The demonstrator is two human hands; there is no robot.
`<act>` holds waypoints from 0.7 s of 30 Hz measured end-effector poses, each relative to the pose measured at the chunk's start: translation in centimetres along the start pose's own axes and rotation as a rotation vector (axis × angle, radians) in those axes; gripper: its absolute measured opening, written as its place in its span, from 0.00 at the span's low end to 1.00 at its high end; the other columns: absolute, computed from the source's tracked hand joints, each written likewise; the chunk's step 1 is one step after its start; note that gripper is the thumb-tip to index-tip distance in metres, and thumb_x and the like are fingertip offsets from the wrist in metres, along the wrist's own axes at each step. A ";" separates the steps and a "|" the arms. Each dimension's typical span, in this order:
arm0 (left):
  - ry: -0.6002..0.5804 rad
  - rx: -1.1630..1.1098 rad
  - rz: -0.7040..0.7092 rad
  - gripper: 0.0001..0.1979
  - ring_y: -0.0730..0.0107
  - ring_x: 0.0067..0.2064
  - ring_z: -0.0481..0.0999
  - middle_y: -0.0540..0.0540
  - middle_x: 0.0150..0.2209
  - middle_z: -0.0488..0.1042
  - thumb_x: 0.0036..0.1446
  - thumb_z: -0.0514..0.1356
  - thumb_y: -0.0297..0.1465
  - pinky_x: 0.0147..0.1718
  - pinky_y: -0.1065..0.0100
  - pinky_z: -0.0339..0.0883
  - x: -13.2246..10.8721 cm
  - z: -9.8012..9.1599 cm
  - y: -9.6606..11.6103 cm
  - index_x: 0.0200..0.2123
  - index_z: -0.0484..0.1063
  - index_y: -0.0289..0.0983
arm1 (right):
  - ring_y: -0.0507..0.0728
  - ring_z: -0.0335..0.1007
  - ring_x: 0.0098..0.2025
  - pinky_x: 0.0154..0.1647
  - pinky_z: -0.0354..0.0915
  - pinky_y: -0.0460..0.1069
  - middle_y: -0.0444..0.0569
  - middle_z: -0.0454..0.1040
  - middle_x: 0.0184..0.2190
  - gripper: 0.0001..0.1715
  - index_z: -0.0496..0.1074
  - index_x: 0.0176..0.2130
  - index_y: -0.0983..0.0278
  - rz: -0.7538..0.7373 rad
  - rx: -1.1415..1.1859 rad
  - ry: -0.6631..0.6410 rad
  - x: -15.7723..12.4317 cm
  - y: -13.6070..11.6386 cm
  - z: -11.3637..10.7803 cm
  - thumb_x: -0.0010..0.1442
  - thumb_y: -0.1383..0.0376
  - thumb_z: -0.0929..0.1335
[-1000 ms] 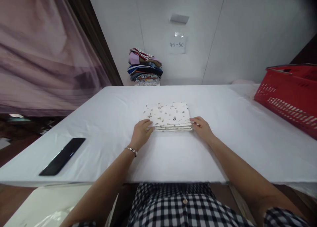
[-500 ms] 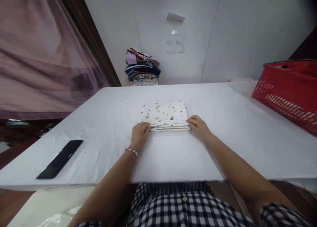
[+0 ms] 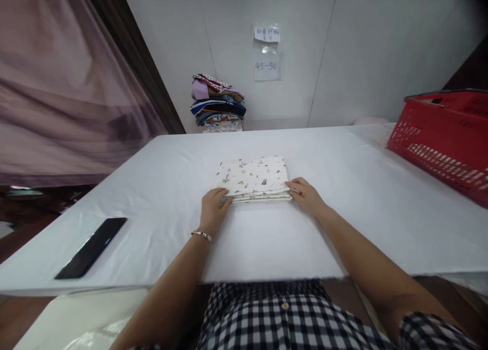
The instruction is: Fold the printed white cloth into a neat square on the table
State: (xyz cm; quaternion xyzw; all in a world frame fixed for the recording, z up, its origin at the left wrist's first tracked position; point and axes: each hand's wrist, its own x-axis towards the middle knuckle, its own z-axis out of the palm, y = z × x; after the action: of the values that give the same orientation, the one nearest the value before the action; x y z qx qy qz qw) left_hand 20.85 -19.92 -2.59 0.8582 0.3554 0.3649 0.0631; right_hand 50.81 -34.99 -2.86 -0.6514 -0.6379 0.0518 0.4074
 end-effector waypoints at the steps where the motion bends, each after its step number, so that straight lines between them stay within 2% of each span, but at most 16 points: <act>1: -0.005 -0.002 -0.001 0.12 0.61 0.47 0.69 0.44 0.44 0.73 0.55 0.56 0.37 0.49 0.57 0.61 0.0 0.0 -0.1 0.40 0.72 0.39 | 0.56 0.66 0.41 0.38 0.65 0.50 0.49 0.67 0.41 0.19 0.70 0.49 0.55 -0.003 -0.015 -0.002 0.1 -0.2 0.1 0.59 0.64 0.62; 7: -0.020 0.011 -0.022 0.14 0.60 0.48 0.69 0.44 0.45 0.73 0.55 0.56 0.38 0.49 0.57 0.60 -0.1 0.0 0.0 0.42 0.71 0.39 | 0.56 0.65 0.43 0.42 0.65 0.51 0.49 0.66 0.42 0.15 0.71 0.46 0.56 -0.005 -0.012 0.036 0.5 -0.3 0.5 0.60 0.61 0.62; 12: -0.066 0.044 -0.037 0.11 0.62 0.46 0.69 0.45 0.42 0.74 0.57 0.54 0.36 0.48 0.59 0.60 0.3 -0.3 -0.1 0.37 0.73 0.39 | 0.56 0.66 0.42 0.43 0.64 0.51 0.49 0.66 0.42 0.13 0.71 0.43 0.58 -0.006 0.008 0.056 0.2 -0.7 0.3 0.60 0.61 0.61; 21: -0.096 0.040 -0.032 0.12 0.64 0.45 0.69 0.46 0.40 0.74 0.58 0.52 0.36 0.46 0.60 0.60 0.5 -0.7 0.0 0.34 0.73 0.39 | 0.57 0.64 0.45 0.42 0.65 0.52 0.49 0.67 0.43 0.15 0.71 0.44 0.57 -0.019 -0.069 -0.045 -0.4 -1.2 -0.3 0.60 0.63 0.61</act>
State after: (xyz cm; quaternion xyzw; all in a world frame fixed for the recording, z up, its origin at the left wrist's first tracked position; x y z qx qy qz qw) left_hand 20.58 -19.69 -1.79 0.8701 0.3727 0.3152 0.0686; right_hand 49.99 -35.70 -2.13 -0.6576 -0.6545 0.0408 0.3708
